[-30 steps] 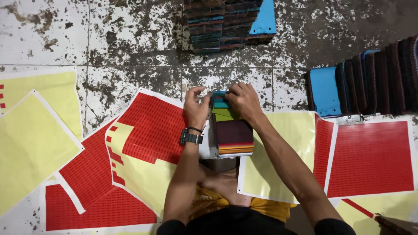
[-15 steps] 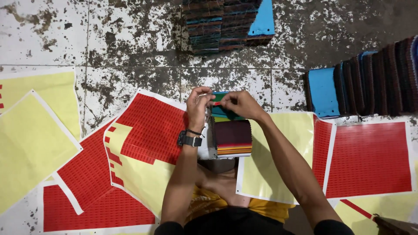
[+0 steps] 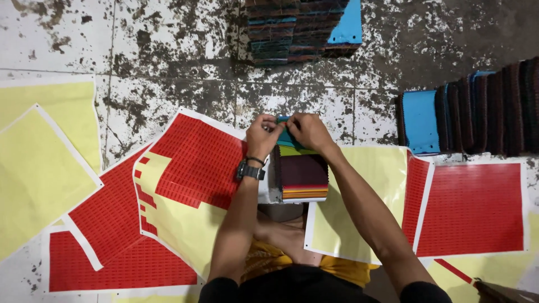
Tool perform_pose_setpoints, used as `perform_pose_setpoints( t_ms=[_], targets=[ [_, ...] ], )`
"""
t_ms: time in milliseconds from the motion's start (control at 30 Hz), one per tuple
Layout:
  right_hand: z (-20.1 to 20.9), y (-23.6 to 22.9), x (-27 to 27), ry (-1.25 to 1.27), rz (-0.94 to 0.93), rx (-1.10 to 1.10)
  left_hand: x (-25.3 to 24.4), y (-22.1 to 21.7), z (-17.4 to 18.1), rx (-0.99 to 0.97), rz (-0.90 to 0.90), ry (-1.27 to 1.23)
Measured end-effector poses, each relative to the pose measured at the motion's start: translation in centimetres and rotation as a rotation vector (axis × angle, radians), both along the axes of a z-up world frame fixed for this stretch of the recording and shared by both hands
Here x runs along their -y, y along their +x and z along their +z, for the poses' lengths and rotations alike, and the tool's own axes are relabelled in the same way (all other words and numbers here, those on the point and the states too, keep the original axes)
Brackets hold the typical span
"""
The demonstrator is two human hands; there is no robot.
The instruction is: The person sits on the floor and assembles notebooks by hand. They pick up small red paper strips and place them onto the spine of a stack of colorful papers, pressing them down to secure the binding. The person repeats this process for multiple notebook stacks.
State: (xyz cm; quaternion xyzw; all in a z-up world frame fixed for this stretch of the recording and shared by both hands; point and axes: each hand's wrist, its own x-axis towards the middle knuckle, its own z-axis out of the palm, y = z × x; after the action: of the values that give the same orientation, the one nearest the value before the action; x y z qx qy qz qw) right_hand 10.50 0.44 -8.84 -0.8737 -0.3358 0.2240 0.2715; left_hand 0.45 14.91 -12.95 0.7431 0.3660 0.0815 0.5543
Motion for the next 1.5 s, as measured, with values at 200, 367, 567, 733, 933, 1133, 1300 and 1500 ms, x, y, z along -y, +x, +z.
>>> perform_pose_setpoints(
  t_ms=[200, 367, 567, 733, 933, 1133, 1300, 1500],
  targets=[
    [1.9, -0.1, 0.2, -0.126, 0.016, 0.391, 0.6, 0.2, 2.0, -0.039, 0.006, -0.021],
    [0.8, 0.5, 1.4, -0.002, 0.134, 0.644, 0.6, -0.4, 4.5, 0.019, -0.029, 0.025],
    [-1.8, 1.2, 2.7, 0.186, 0.201, 0.732, -0.2, -0.9, 4.1, 0.327, -0.057, 0.111],
    [8.1, -0.6, 2.9, 0.218, 0.265, 0.156, -1.5, -0.4, 6.0, 0.435, -0.337, -0.139],
    [6.8, 0.2, 1.6, -0.292, 0.458, 0.131, -2.1, 0.3, 4.0, 0.068, -0.543, -0.043],
    [5.1, 1.8, 1.4, -0.235, 0.424, 0.116, -2.3, 0.0, 5.5, 0.05, -0.526, -0.061],
    [9.2, 0.8, 0.7, -0.266, 0.357, 0.015, -2.5, 0.1, 7.0, 0.078, -0.533, -0.164],
    [4.7, 1.9, 1.6, -0.187, 0.355, 0.33, -2.4, 0.1, 6.6, 0.071, -0.529, -0.146]
  ],
)
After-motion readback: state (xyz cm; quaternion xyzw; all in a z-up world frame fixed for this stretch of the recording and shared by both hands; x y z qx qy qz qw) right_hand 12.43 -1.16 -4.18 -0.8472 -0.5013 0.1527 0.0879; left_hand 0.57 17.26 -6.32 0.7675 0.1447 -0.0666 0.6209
